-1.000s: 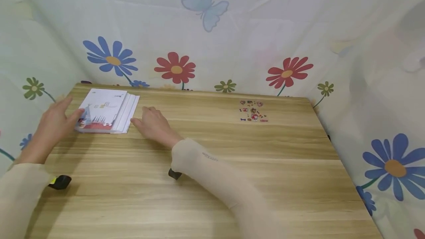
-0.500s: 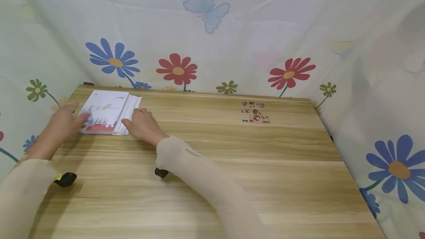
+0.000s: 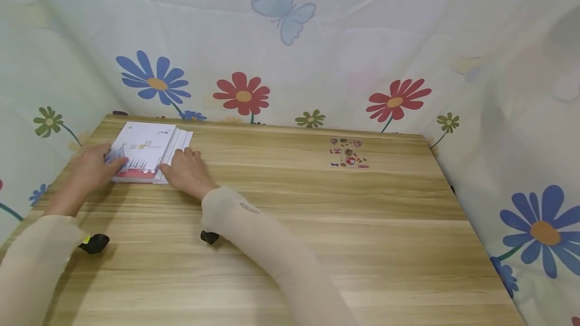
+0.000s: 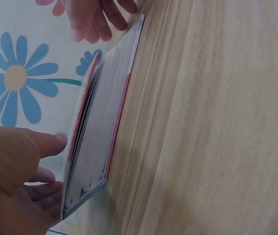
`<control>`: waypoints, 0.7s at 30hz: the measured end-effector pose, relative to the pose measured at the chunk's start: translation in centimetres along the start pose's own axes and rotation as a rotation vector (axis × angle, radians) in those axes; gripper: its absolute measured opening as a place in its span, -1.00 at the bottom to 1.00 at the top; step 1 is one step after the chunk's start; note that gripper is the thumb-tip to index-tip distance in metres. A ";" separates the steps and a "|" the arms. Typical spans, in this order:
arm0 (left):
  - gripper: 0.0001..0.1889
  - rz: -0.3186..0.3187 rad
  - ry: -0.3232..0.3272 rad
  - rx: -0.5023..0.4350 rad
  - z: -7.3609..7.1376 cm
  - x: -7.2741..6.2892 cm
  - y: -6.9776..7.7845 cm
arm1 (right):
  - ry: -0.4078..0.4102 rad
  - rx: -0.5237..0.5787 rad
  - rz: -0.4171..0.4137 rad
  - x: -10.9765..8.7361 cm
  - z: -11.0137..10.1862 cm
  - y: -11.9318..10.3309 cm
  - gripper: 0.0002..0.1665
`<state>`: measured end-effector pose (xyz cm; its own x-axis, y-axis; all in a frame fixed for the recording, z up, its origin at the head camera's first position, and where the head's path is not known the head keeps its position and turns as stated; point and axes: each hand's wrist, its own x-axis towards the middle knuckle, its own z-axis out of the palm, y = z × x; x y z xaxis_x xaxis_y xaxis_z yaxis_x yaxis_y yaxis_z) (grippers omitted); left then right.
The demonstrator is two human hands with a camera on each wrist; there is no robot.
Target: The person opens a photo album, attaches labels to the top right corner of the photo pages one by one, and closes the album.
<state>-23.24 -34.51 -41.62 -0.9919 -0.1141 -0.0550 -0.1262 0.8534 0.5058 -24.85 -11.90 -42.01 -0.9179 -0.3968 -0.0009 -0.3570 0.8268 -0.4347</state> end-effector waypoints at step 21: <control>0.01 0.000 -0.126 0.008 -0.1 -0.6 0.4 | 0.029 -0.051 -0.004 -0.3 0.9 0.5 -0.40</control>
<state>-22.71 -34.14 -41.33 -0.9853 -0.0498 -0.1633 -0.1260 0.8575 0.4989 -24.61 -11.72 -43.10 -0.9207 -0.3893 0.0275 -0.3688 0.8447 -0.3879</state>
